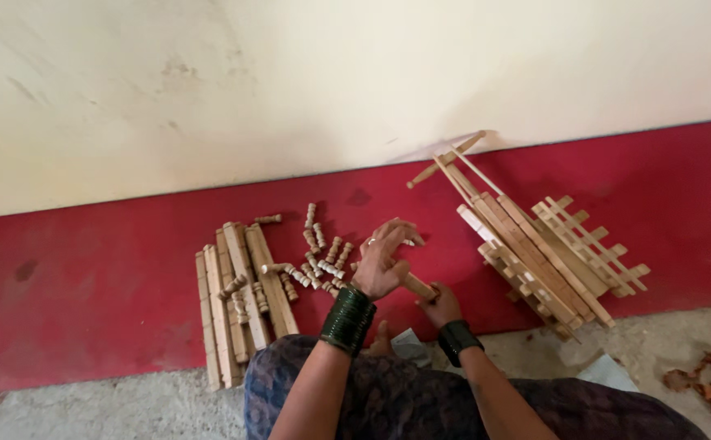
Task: The person sits on the floor and assembles wooden toy parts, wrapping orange rubber bands around wooden sticks and joining spool-shaped beads and slatted wooden pieces to build small wooden toy structures.
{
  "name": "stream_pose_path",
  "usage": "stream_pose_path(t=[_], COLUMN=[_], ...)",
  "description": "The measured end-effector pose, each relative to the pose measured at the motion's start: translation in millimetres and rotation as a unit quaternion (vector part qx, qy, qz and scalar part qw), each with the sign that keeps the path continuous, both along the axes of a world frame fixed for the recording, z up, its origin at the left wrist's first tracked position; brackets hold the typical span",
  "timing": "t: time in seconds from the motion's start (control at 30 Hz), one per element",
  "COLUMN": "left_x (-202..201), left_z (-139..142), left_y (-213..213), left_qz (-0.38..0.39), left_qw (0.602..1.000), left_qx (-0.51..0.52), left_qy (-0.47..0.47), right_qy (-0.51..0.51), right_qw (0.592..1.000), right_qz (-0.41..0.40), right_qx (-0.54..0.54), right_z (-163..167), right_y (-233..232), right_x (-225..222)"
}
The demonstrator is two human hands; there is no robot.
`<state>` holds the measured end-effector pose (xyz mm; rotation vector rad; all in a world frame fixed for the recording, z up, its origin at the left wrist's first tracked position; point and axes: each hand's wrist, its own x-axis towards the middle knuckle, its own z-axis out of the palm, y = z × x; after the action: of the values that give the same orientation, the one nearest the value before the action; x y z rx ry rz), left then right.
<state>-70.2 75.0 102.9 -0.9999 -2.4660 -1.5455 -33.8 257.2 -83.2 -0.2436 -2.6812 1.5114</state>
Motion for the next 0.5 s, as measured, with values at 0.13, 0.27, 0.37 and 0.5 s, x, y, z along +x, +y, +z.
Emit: stream_pose_path(t=[0.13, 0.27, 0.37, 0.5], left_x=[-10.6, -17.1, -23.0, -22.9], left_z=[3.4, 2.8, 1.3, -3.5], left_y=[13.9, 29.4, 36.8, 39.9], left_qz=[-0.039, -0.079, -0.09, -0.088], left_qw=[0.997, 0.996, 0.995, 0.993], left_qx=[-0.015, -0.005, 0.033, 0.061], left_qy=[0.058, 0.042, 0.032, -0.056], right_qy=[0.007, 0.094, 0.151, 0.041], right_qw=[0.996, 0.973, 0.972, 0.997], right_qz=[0.036, 0.066, 0.056, 0.021], right_qx=[-0.087, -0.2, -0.172, -0.063], right_z=[19.4, 32.5, 22.0, -11.0], right_y=[-5.5, -13.8, -10.2, 5.9], right_x=[-1.3, -10.3, -12.1, 2.4])
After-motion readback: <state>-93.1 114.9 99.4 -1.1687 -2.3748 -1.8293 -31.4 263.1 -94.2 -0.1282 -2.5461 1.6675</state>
